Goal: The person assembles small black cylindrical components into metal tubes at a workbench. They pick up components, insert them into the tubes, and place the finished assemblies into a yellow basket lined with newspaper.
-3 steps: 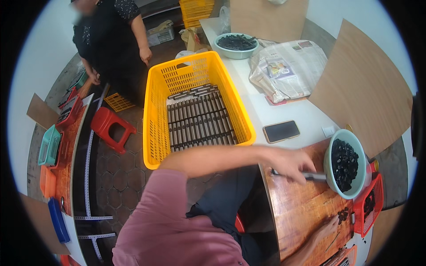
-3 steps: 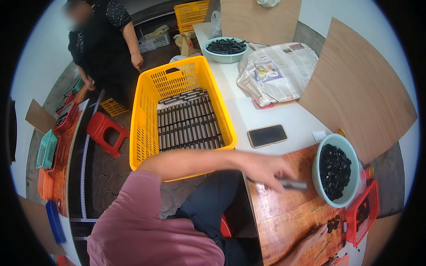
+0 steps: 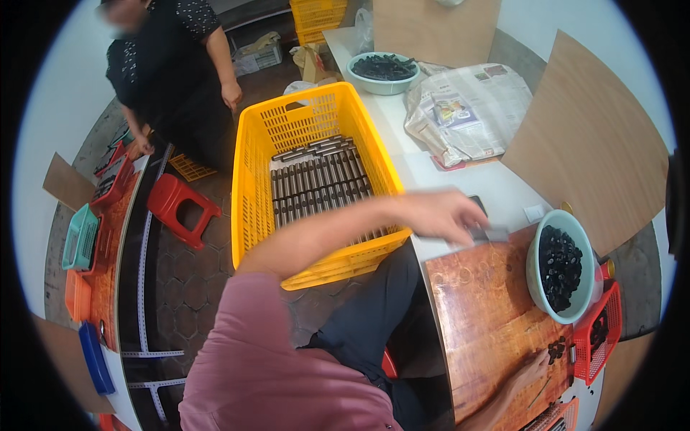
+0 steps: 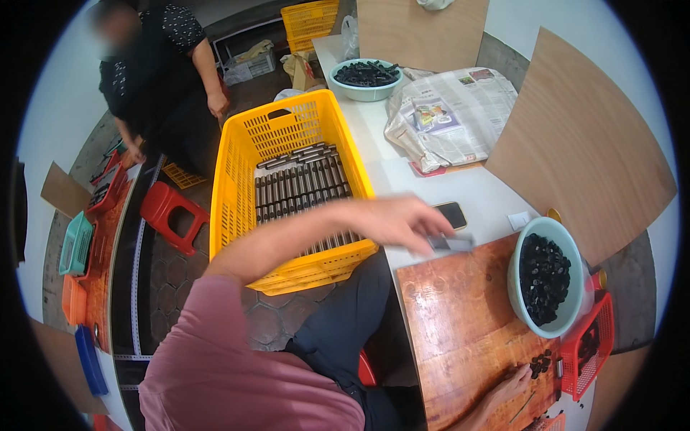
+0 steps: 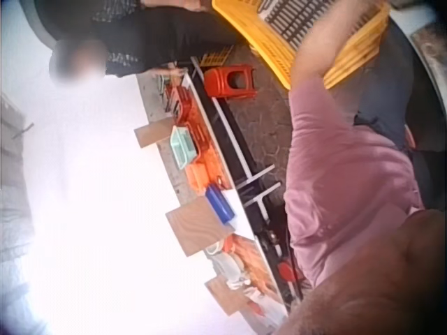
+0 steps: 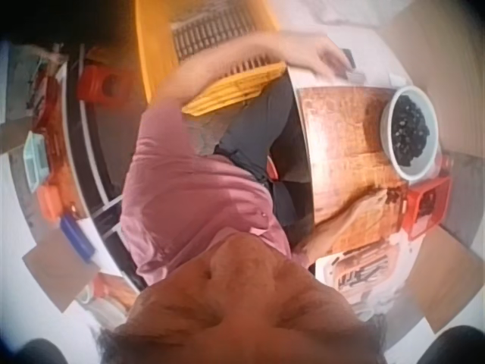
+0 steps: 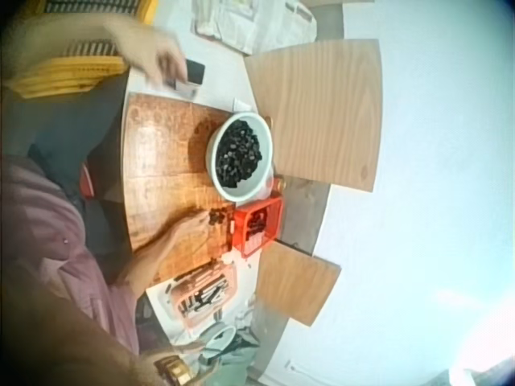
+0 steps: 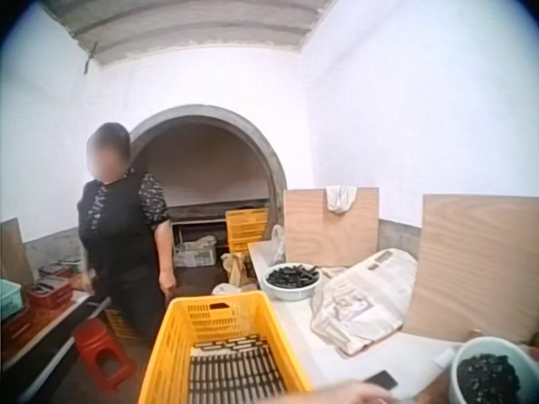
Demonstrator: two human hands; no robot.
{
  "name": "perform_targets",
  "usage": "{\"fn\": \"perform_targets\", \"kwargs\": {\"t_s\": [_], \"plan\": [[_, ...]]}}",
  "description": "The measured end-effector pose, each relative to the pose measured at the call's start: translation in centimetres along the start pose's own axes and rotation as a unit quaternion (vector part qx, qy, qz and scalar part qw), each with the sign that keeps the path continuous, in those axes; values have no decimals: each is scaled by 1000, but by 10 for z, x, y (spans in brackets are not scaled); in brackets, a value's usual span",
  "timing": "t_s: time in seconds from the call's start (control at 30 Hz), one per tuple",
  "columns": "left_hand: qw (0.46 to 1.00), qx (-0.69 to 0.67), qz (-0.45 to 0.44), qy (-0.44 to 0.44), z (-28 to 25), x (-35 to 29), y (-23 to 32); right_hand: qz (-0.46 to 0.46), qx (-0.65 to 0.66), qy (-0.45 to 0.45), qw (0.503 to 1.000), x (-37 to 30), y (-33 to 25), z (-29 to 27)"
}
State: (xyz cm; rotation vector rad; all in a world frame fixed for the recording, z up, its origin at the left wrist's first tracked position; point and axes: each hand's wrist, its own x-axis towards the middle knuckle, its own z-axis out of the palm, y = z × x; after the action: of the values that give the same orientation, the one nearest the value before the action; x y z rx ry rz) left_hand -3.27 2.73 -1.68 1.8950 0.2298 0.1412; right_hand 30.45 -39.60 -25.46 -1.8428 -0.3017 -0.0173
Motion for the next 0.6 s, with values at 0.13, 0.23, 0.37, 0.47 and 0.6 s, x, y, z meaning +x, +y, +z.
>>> {"fn": "perform_targets", "kwargs": {"t_s": [0.13, 0.23, 0.37, 0.47, 0.6], "plan": [[965, 107, -84, 224, -103, -60, -28, -37, -14, -8, 999, 13, -15, -12], [906, 182, -187, 333, -178, -102, -72, -34, 6, -3, 999, 25, -15, 0], [767, 464, -241, 371, -236, -185, -174, -41, 14, -3, 999, 38, -9, 6], [708, 540, -282, 357, -265, -228, -259, -52, -17, 3, 998, 67, 51, -24], [644, 597, -373, 299, -265, -250, -315, 7, 51, 9, 999, 69, 62, -43]]}}
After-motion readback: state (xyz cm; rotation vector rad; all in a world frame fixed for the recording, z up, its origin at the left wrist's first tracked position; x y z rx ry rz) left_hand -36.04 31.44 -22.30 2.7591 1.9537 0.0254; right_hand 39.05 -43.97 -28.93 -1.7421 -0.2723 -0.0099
